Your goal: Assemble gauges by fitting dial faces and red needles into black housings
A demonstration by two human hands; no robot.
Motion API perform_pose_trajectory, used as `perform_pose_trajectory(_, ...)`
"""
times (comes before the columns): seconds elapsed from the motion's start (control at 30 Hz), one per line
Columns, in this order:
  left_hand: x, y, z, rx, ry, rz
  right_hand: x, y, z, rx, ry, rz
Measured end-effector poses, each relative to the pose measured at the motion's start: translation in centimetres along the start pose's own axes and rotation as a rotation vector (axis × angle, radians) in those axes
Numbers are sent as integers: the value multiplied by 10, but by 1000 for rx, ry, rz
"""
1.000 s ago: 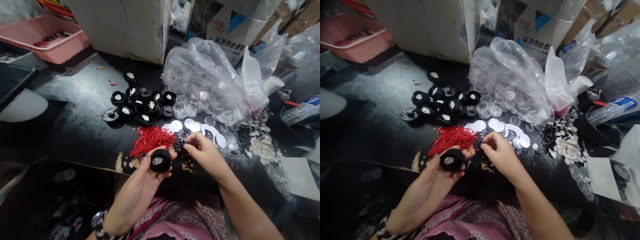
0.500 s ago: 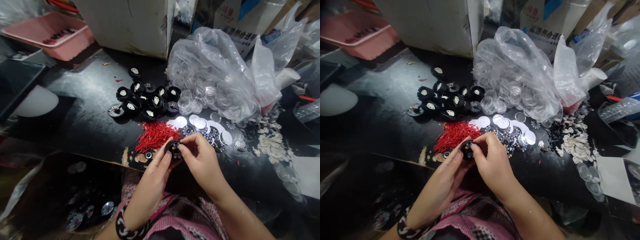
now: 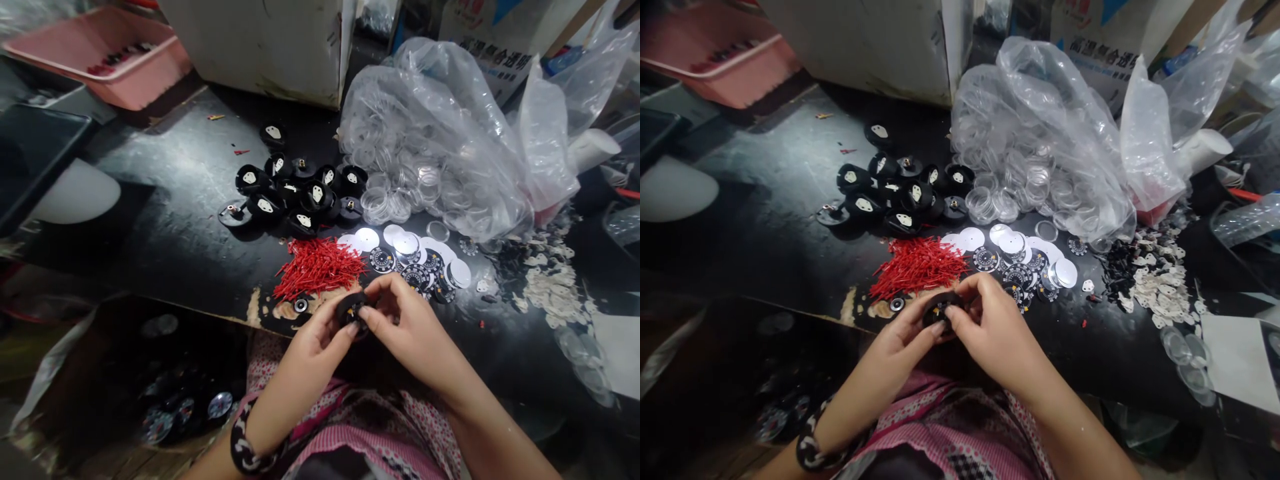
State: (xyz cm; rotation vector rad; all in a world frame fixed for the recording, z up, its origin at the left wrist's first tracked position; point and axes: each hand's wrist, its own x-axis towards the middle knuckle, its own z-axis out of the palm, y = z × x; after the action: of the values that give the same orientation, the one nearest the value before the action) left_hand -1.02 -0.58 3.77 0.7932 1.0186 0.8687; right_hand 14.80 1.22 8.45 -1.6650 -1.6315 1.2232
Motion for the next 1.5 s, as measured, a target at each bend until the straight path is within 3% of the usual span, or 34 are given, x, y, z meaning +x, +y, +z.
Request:
perform_pose_trajectory(0.2,-16,-3,-16,147,48,-8,-9,1,-2,-73,-113,-100)
perform_pose_trajectory(0.43,-11,5,-19,-302,303,36,36,-10,19,-781,45,-293)
perform_pose_trajectory(0.57,-6,15,-12,-455,310,43,46,-7,27,-926,85,-386)
perform_pose_trajectory(0.87,-5,17,-6,-464,315,83,31,-3,18,-584,69,-433)
perform_pose_trajectory(1.0,-5,20,-3,-468,296,123,24,-4,17,-529,137,-432)
perform_pose_trajectory(1.33,-5,23,-4,-450,250,99,11,-10,6,-448,116,-399)
perform_pose_trajectory(1.5,2,13,-5,-277,243,104,5,-16,6,-274,85,-405)
